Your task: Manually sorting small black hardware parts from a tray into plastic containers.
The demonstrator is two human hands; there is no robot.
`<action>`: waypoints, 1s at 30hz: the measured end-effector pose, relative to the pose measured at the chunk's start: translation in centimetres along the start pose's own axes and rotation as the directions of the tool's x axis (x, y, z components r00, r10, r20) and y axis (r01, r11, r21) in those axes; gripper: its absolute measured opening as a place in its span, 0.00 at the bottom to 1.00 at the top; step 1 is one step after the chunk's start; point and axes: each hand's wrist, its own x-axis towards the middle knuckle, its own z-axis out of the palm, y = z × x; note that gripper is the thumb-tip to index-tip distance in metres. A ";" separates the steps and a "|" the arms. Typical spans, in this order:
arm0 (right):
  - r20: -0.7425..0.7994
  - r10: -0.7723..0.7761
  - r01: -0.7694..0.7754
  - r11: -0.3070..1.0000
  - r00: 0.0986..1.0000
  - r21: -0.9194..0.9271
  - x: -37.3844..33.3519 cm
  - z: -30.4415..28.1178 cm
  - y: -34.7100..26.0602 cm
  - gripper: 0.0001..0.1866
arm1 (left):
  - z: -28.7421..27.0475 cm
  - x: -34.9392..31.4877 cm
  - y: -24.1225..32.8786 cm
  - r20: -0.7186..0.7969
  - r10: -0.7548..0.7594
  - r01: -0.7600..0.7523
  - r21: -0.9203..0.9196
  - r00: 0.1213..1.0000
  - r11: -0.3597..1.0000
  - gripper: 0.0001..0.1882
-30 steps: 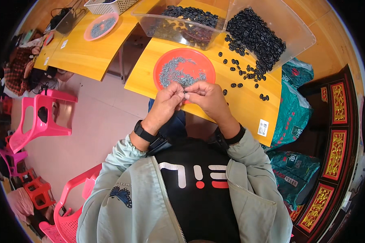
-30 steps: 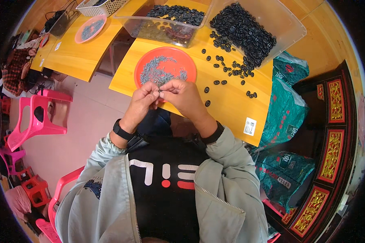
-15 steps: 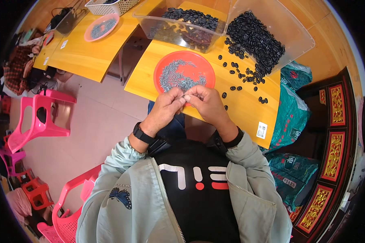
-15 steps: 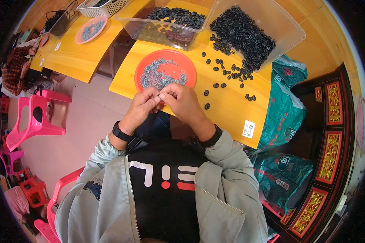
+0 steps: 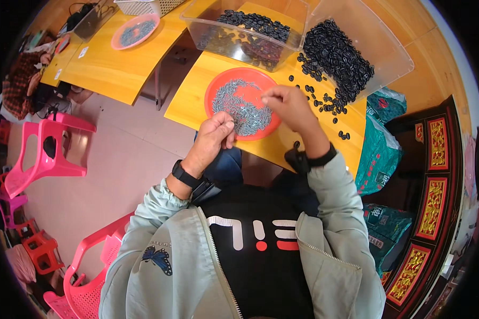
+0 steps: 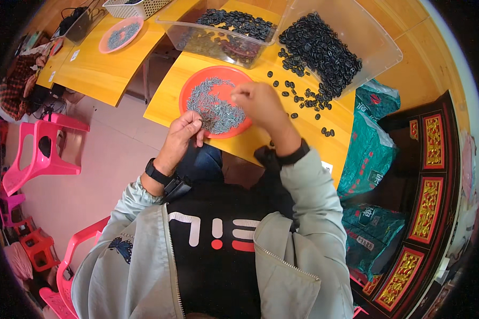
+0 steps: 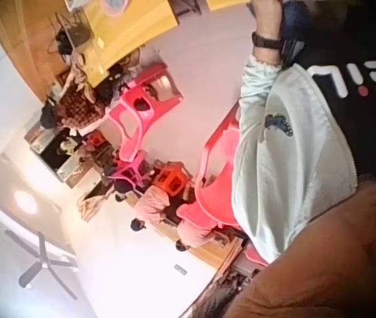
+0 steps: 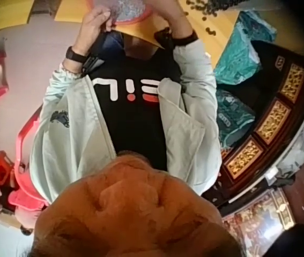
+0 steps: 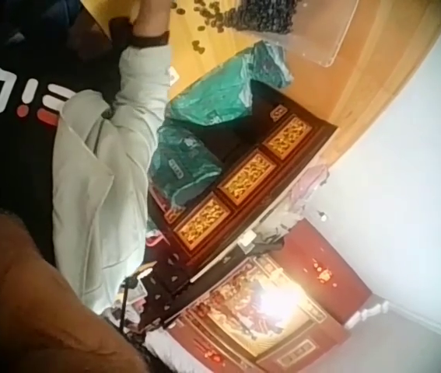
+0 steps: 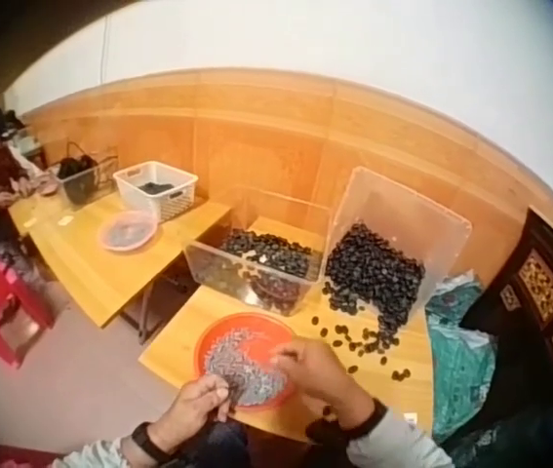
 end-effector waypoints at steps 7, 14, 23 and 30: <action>-0.033 0.141 -0.131 0.769 0.989 -0.626 4.8 -1.0 1.3 0.09 | -0.7 -0.1 0.5 0.015 0.028 -0.029 0.034 1.000 0.999 0.07; 0.067 0.138 -0.070 0.792 0.988 -0.607 6.1 0.9 0.8 0.08 | -2.1 -0.3 0.8 -0.048 -0.006 0.006 0.008 0.999 1.000 0.06; 0.191 0.032 0.106 0.739 0.981 -0.666 6.6 1.7 1.3 0.06 | -2.3 -0.3 0.8 -0.095 -0.017 0.017 0.003 0.995 1.000 0.06; 0.071 0.060 0.006 0.714 0.996 -0.700 7.0 0.6 1.2 0.06 | -2.1 -0.3 0.9 -0.087 -0.032 0.031 -0.007 0.996 0.999 0.06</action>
